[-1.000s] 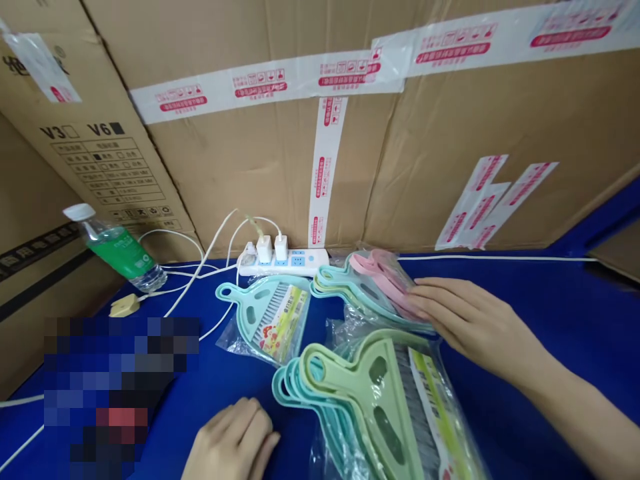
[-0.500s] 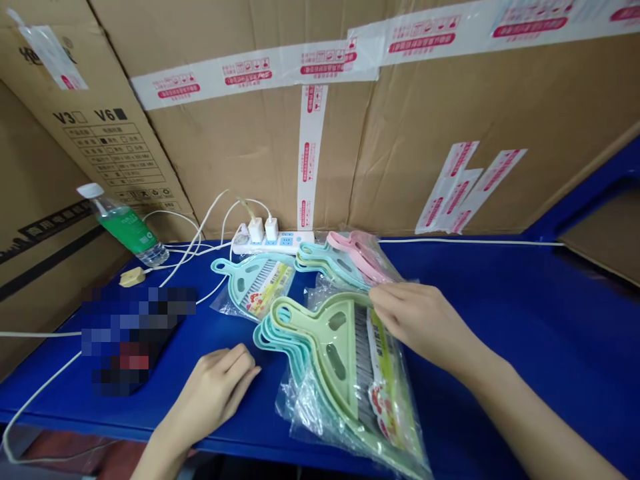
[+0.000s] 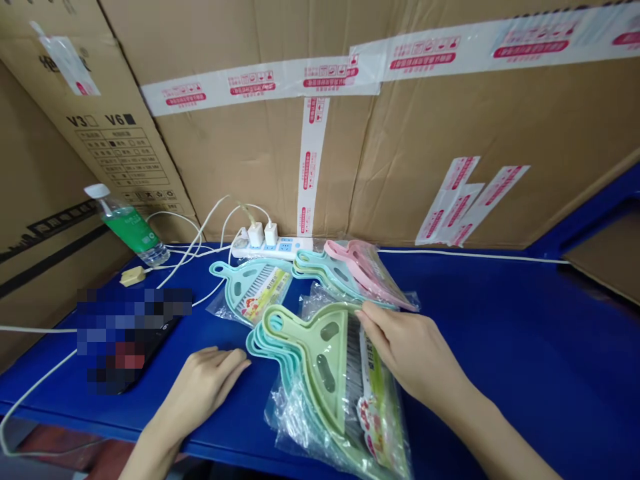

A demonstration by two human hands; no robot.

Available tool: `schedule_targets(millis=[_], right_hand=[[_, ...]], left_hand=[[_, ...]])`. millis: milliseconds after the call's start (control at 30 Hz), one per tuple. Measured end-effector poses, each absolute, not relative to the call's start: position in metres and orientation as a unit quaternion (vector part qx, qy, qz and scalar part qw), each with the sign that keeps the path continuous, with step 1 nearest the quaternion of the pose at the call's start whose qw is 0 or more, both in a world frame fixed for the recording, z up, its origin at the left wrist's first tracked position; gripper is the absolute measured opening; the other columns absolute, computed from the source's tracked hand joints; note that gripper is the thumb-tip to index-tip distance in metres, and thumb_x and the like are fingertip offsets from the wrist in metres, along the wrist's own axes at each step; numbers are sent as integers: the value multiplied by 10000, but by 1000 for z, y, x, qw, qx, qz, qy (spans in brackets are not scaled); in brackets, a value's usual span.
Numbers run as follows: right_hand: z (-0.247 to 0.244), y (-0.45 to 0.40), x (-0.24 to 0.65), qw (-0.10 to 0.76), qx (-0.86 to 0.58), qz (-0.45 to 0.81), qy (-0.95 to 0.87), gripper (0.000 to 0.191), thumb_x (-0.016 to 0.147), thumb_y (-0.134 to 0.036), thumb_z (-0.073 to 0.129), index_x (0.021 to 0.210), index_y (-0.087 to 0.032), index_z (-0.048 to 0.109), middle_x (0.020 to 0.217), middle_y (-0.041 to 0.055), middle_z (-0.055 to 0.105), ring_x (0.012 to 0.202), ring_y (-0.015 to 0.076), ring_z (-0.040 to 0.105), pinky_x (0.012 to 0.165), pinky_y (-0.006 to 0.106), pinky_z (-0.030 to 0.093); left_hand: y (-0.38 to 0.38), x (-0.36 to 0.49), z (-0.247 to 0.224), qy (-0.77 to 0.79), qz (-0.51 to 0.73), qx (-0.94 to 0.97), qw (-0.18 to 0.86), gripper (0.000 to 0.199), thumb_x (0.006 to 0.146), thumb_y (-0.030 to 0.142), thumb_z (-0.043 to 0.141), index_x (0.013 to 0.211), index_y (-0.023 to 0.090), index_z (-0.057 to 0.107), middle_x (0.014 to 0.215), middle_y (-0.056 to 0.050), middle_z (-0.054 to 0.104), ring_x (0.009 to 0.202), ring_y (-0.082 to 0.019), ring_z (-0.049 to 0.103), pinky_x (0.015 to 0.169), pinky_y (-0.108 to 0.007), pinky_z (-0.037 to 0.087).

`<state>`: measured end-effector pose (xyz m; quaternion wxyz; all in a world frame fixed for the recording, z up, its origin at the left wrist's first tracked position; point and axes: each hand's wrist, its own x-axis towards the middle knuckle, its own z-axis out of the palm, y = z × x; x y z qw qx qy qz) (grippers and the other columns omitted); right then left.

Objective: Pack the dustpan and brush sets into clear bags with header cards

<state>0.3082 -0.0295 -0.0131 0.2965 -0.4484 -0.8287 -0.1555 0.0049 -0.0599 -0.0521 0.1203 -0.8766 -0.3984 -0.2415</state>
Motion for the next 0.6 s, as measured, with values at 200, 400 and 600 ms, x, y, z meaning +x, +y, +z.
schedule_targets(millis=[200,400,600], right_hand=[[-14,-23,305,304,-441,-180,-825,499,1044,-313,252,618,-229,498,454,-18,572,396,138,542,441,244,330],[-22,-31,310,352,-417,-236,-804,396,1023,-233,339,764,-199,637,642,22,735,526,155,674,520,240,465],[-39,-55,316,397,-468,-220,-759,346,996,-315,437,722,-213,623,551,-1,684,453,148,628,471,243,431]], left_hand=[[-66,2,-52,-392,-291,-866,106,287,1025,208,322,808,203,511,618,38,596,463,-89,533,505,-216,415],[-71,1,-53,-363,-251,-894,74,326,1030,241,315,742,207,463,596,46,570,470,-103,525,503,-229,376],[-76,-1,-57,-351,-224,-906,84,459,1039,279,290,613,200,442,488,54,508,415,-105,479,527,-244,332]])
